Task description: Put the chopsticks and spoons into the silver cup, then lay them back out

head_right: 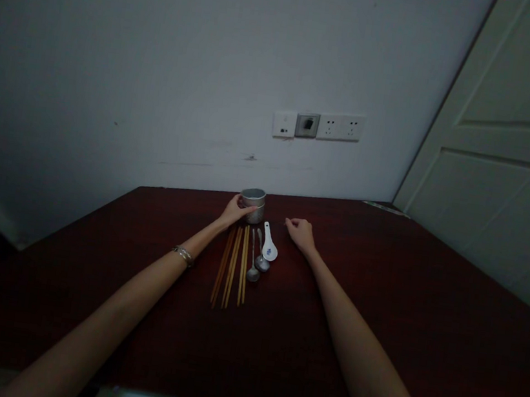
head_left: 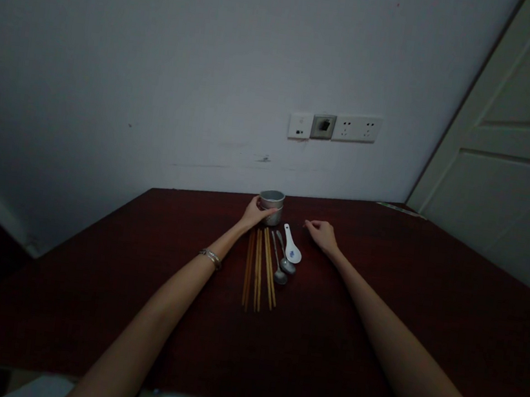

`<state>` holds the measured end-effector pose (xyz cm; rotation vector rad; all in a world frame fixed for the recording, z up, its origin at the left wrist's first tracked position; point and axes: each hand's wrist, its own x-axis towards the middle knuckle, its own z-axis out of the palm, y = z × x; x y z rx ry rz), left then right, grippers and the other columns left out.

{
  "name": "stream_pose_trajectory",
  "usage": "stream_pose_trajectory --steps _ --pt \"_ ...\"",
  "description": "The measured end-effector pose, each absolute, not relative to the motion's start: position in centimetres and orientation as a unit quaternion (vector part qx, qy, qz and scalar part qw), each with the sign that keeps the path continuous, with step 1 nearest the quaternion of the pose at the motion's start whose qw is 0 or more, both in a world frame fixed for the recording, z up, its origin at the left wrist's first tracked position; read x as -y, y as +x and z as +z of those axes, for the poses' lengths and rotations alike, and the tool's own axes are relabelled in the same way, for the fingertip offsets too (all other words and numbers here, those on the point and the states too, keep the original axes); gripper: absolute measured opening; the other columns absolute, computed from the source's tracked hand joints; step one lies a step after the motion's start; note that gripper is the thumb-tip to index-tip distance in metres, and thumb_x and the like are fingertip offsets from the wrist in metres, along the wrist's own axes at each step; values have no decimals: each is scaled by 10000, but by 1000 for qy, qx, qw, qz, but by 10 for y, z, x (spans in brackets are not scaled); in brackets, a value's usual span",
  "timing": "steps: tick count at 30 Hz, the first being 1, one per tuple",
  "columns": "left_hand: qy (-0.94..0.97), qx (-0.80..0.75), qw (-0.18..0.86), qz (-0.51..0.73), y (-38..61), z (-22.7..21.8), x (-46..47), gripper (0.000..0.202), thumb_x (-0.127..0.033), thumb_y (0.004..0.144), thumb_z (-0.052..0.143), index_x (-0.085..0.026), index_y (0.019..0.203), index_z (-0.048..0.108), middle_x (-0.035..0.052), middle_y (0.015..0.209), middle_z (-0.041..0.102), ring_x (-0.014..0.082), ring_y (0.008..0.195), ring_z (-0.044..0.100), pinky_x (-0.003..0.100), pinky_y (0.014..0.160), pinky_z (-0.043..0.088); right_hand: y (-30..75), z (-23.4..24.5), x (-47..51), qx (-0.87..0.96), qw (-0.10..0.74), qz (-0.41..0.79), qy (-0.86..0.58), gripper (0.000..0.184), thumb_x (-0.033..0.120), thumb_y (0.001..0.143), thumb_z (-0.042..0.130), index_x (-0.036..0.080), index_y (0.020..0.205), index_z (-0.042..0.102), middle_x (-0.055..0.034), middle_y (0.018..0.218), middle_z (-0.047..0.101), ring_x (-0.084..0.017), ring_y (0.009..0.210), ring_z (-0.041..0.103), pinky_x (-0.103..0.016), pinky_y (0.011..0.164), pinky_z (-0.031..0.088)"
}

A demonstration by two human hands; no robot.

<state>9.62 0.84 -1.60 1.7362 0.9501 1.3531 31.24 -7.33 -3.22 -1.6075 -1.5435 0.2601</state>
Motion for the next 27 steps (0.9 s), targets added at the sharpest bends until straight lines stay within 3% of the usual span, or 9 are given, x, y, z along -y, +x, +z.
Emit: stream_pose_trajectory --steps 9,13,15,20,27 --pt "649 -401 382 521 88 -9 -7 832 -340 530 735 -116 1231 346 157 1075 522 200 938 520 311 803 404 312 -32 73 625 426 101 -647 375 367 746 421 116 748 699 -57 668 673 -183 637 592 -226 583 391" --pt "631 -428 322 562 72 17 -9 838 -369 556 709 -126 1255 317 165 1136 473 198 988 494 294 820 393 313 -33 73 629 424 103 -644 372 367 746 422 120 750 700 -61 679 676 -186 656 597 -227 595 398" --pt "632 -437 275 578 61 36 -7 743 -367 595 676 -116 1223 368 163 1126 483 195 965 505 287 789 411 313 -34 72 630 425 104 -641 373 369 746 422 122 747 701 -64 683 676 -188 661 600 -229 598 400" --pt "692 -486 261 466 39 73 11 297 -299 663 591 -87 869 618 109 775 618 172 679 572 293 630 451 314 -35 70 632 427 108 -638 373 371 744 423 123 758 700 -68 710 679 -193 685 605 -234 609 402" --pt "773 -512 350 135 38 50 52 148 -244 513 691 -120 492 613 57 401 550 155 383 512 301 471 432 314 -35 71 636 425 104 -636 364 364 740 428 121 748 699 -71 698 677 -196 685 607 -236 613 402"
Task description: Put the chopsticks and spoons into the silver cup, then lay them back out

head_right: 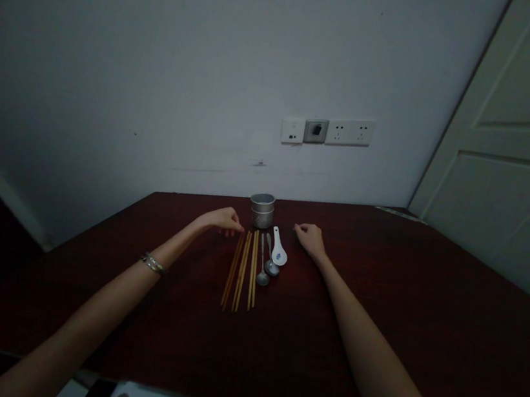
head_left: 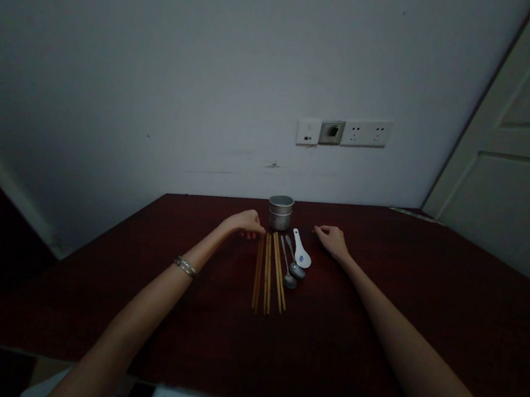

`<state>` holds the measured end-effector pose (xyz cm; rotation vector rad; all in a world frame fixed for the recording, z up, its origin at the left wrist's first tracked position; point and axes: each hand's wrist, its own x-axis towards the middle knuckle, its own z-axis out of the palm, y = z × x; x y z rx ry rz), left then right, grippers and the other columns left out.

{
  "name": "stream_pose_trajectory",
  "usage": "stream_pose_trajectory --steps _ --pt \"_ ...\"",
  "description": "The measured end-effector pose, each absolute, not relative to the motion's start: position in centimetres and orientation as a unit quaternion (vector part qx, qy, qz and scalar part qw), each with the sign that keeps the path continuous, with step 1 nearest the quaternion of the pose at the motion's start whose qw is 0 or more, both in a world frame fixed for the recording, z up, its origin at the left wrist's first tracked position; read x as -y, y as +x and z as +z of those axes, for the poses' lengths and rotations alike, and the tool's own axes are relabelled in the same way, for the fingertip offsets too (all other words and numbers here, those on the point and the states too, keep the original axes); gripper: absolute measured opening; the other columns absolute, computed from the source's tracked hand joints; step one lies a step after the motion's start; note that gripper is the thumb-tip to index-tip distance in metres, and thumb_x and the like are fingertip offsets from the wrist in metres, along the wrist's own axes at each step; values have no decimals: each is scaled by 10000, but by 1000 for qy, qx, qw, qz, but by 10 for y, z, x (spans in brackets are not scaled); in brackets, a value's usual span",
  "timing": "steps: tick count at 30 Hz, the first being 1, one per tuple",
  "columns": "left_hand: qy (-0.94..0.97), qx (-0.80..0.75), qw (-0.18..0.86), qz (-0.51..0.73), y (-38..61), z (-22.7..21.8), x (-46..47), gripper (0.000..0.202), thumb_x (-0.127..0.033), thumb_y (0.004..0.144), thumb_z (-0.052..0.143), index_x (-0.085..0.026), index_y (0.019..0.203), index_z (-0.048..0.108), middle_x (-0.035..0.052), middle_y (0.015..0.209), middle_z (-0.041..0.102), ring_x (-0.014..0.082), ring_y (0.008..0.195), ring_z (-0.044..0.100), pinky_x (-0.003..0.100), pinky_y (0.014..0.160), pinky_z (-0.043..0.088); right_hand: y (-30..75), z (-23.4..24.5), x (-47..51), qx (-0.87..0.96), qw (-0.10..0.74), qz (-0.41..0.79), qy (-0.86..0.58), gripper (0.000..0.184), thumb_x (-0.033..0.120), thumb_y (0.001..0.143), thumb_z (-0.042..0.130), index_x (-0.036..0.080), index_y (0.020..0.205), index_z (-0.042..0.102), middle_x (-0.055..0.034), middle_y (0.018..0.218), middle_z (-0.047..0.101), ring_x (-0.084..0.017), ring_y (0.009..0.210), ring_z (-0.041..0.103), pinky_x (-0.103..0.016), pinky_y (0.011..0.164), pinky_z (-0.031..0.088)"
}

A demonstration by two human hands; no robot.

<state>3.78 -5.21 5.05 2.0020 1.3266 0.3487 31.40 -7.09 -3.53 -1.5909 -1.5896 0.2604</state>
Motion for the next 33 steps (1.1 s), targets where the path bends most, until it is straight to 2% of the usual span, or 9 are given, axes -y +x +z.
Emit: stream_pose_trajectory --steps 2,4,7,10,15,19,23,27,33 --pt "775 -519 351 82 40 40 61 181 -248 503 697 -126 438 580 53 358 521 157 356 502 301 455 429 314 -36 71 635 427 105 -635 354 356 736 432 125 749 700 -73 721 680 -195 701 609 -233 622 404" --pt "783 -529 328 24 42 34 68 240 -288 553 666 -129 415 550 57 355 515 148 351 495 293 455 430 314 -36 70 635 426 106 -636 347 352 732 437 127 750 700 -74 731 681 -195 714 610 -231 626 405" --pt "789 -555 258 -49 47 31 76 288 -322 644 578 -122 443 531 52 399 531 125 359 484 277 461 437 315 -36 69 638 417 105 -639 350 351 730 436 122 757 700 -72 718 679 -193 701 609 -232 622 405" --pt "797 -562 210 -73 51 30 82 279 -321 679 525 -113 493 530 37 436 533 103 361 469 250 453 433 315 -36 69 639 410 107 -642 356 354 729 434 121 767 700 -65 708 679 -188 671 606 -233 611 408" --pt "802 -566 176 -71 54 25 87 291 -362 685 490 -127 517 526 33 450 530 109 376 476 235 432 416 314 -36 69 639 418 112 -636 350 355 733 432 131 766 699 -70 735 684 -189 699 609 -226 612 410" --pt "806 -571 143 -67 55 23 88 312 -412 675 476 -134 559 557 58 501 573 151 465 545 243 473 424 315 -37 69 639 418 111 -636 349 359 731 437 131 764 698 -74 732 683 -190 698 608 -230 619 407" --pt "803 -586 94 -50 57 20 88 396 -494 654 477 -135 750 615 122 746 647 223 695 608 268 565 441 315 -36 70 642 418 106 -635 338 349 726 440 134 758 698 -67 717 680 -186 685 603 -229 615 401" --pt "795 -602 68 -33 60 15 88 481 -529 640 486 -154 916 608 141 955 625 254 865 588 271 645 444 314 -35 72 641 414 105 -638 346 357 727 436 132 751 697 -66 710 676 -183 667 599 -231 616 400" --pt "788 -613 62 -10 62 9 92 455 -491 659 476 -147 921 619 146 947 629 255 859 593 277 648 455 314 -35 71 646 410 103 -635 356 363 723 432 126 748 697 -64 688 671 -175 635 591 -229 605 403"
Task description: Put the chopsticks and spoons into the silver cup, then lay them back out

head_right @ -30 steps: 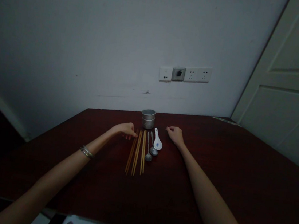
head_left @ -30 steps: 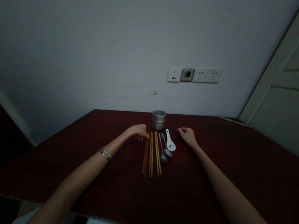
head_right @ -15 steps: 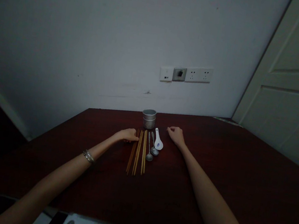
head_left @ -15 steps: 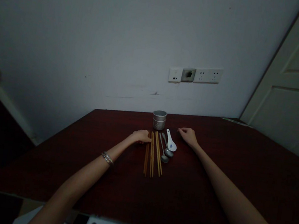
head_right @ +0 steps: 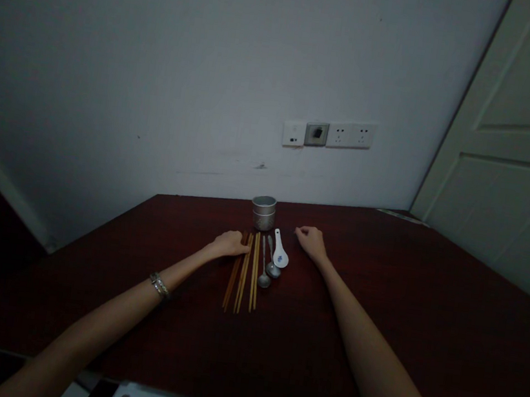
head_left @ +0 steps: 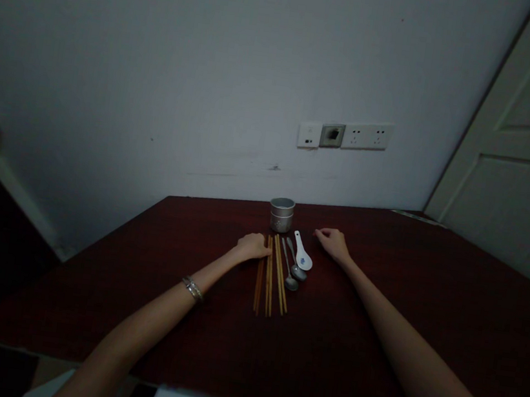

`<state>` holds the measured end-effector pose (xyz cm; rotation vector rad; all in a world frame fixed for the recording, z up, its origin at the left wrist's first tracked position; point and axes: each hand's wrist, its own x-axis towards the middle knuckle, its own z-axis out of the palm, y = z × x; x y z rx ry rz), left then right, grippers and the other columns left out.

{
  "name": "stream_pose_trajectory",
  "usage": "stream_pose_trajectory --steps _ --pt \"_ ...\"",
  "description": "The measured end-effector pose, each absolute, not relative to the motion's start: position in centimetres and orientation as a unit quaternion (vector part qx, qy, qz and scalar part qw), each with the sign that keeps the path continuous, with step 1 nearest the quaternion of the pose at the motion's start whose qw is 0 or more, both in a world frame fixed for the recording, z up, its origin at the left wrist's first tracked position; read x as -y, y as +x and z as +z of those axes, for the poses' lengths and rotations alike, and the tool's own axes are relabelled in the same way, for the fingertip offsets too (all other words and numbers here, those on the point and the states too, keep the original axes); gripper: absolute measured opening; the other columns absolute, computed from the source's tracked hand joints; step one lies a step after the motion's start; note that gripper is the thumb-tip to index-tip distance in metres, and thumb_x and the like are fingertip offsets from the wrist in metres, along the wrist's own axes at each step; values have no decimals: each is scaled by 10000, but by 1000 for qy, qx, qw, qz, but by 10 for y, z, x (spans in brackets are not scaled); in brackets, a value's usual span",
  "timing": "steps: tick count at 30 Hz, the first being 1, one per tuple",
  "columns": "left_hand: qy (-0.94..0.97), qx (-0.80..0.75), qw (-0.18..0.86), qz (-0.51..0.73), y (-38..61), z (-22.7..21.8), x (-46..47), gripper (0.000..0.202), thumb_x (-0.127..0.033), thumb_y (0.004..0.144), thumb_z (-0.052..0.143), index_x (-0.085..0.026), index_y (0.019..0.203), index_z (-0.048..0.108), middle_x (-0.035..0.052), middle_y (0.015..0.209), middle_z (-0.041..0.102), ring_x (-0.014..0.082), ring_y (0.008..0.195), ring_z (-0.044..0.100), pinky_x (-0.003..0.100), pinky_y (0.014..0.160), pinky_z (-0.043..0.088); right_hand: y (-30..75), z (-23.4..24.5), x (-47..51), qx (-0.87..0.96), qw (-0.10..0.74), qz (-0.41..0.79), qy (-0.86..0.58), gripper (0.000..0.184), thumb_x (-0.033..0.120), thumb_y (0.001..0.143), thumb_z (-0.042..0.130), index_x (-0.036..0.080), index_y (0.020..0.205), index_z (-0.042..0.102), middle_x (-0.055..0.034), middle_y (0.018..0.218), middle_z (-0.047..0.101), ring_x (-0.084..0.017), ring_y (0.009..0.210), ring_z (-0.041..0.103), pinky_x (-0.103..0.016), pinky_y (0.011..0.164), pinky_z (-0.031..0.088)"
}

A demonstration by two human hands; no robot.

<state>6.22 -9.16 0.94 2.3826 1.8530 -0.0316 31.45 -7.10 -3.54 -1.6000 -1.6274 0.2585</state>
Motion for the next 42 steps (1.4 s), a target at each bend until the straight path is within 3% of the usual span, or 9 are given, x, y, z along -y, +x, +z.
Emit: stream_pose_trajectory --steps 19,24,29,33,35,37,39,42 --pt "780 -624 46 25 63 7 90 411 -452 620 518 -118 824 643 153 866 643 235 791 613 236 588 453 314 -35 71 643 410 113 -637 347 359 727 431 135 764 695 -67 721 678 -183 689 607 -227 613 403" --pt "784 -607 109 71 62 17 93 352 -429 632 519 -103 684 640 121 686 643 181 583 604 213 482 422 314 -35 72 642 412 115 -636 357 367 728 427 130 760 693 -72 731 678 -186 690 603 -233 620 400" --pt "787 -572 178 146 64 42 98 330 -377 679 480 -91 576 608 69 473 562 109 388 499 206 410 387 313 -35 71 631 440 128 -626 387 411 727 430 120 727 685 -70 661 663 -188 648 594 -236 581 400" --pt "783 -551 181 224 70 69 96 296 -346 678 473 -102 564 594 44 450 533 85 370 462 191 396 353 303 -18 73 603 496 213 -587 414 452 739 421 109 741 652 -40 507 594 -137 454 530 -221 446 377" --pt "784 -544 153 259 75 82 93 293 -352 673 478 -105 567 594 34 446 524 82 389 453 189 409 336 293 -1 77 578 530 295 -546 364 426 731 457 108 773 631 -39 526 594 -120 436 523 -206 409 377" --pt "781 -541 109 293 79 94 90 300 -361 670 481 -103 573 597 28 447 517 84 419 446 195 431 323 283 18 85 543 542 416 -487 281 353 716 504 118 818 617 -63 642 635 -127 521 578 -210 457 434" --pt "773 -539 65 328 83 102 88 303 -369 666 485 -100 582 598 26 464 523 89 447 443 202 453 314 272 36 96 534 511 551 -387 260 295 722 515 135 906 606 -96 835 655 -160 701 625 -270 604 497" --pt "766 -540 23 349 88 108 88 292 -365 662 491 -103 590 599 30 509 552 95 480 454 210 484 312 256 52 110 525 457 646 -315 267 237 691 576 136 938 594 -128 977 631 -203 832 619 -367 716 502"
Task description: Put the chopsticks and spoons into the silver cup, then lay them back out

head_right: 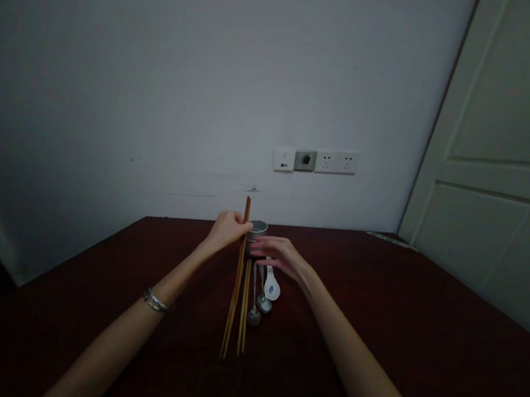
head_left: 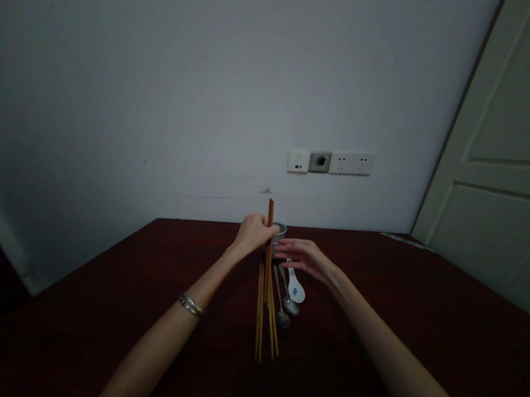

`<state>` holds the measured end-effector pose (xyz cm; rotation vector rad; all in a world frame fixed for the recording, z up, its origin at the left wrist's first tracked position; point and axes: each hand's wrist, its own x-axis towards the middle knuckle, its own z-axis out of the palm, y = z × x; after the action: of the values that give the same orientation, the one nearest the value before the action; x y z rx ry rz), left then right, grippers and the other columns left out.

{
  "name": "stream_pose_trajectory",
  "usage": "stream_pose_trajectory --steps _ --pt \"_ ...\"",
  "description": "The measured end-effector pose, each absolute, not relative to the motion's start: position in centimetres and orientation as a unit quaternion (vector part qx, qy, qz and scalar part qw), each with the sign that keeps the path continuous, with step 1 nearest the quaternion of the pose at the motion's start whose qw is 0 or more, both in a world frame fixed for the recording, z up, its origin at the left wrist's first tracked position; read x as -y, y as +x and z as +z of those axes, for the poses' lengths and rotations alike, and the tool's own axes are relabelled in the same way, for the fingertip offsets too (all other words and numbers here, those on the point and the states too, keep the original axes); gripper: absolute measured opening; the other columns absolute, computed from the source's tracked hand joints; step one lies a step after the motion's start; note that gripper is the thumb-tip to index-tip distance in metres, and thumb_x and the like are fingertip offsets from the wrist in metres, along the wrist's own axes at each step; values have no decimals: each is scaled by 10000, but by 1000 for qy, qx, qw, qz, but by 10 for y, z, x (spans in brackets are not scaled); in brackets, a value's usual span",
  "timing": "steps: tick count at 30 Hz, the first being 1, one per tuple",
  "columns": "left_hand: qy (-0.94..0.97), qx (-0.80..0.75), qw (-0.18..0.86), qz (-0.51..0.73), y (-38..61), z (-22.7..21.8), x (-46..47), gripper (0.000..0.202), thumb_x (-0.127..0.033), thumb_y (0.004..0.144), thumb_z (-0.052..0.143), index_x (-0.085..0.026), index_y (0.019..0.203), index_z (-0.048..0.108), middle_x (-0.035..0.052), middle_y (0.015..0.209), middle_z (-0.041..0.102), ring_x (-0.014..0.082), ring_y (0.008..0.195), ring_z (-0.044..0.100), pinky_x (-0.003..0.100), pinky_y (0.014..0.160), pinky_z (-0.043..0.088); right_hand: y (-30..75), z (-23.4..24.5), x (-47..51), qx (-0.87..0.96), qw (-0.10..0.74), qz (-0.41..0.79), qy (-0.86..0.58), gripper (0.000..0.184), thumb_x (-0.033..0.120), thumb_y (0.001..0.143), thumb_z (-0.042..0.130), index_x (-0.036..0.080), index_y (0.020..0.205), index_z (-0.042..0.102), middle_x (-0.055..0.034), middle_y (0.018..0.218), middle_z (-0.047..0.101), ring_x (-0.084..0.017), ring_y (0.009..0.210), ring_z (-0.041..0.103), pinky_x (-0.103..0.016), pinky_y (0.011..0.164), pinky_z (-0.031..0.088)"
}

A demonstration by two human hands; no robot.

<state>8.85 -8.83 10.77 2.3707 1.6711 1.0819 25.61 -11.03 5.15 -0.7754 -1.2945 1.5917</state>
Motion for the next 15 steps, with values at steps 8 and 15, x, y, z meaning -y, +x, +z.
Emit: stream_pose_trajectory --steps 8,15 --pt "765 -566 -16 307 93 106 96 262 -338 695 474 -124 651 618 77 654 632 142 607 544 224 562 345 209 51 124 523 505 590 -351 170 229 639 652 130 775 626 -81 797 668 -169 684 645 -235 529 522" --pt "762 -578 -25 292 95 105 97 265 -343 712 468 -131 693 625 85 695 639 162 662 568 225 602 365 200 54 123 535 531 525 -396 129 232 599 667 131 676 647 -43 688 664 -147 570 631 -215 456 508"
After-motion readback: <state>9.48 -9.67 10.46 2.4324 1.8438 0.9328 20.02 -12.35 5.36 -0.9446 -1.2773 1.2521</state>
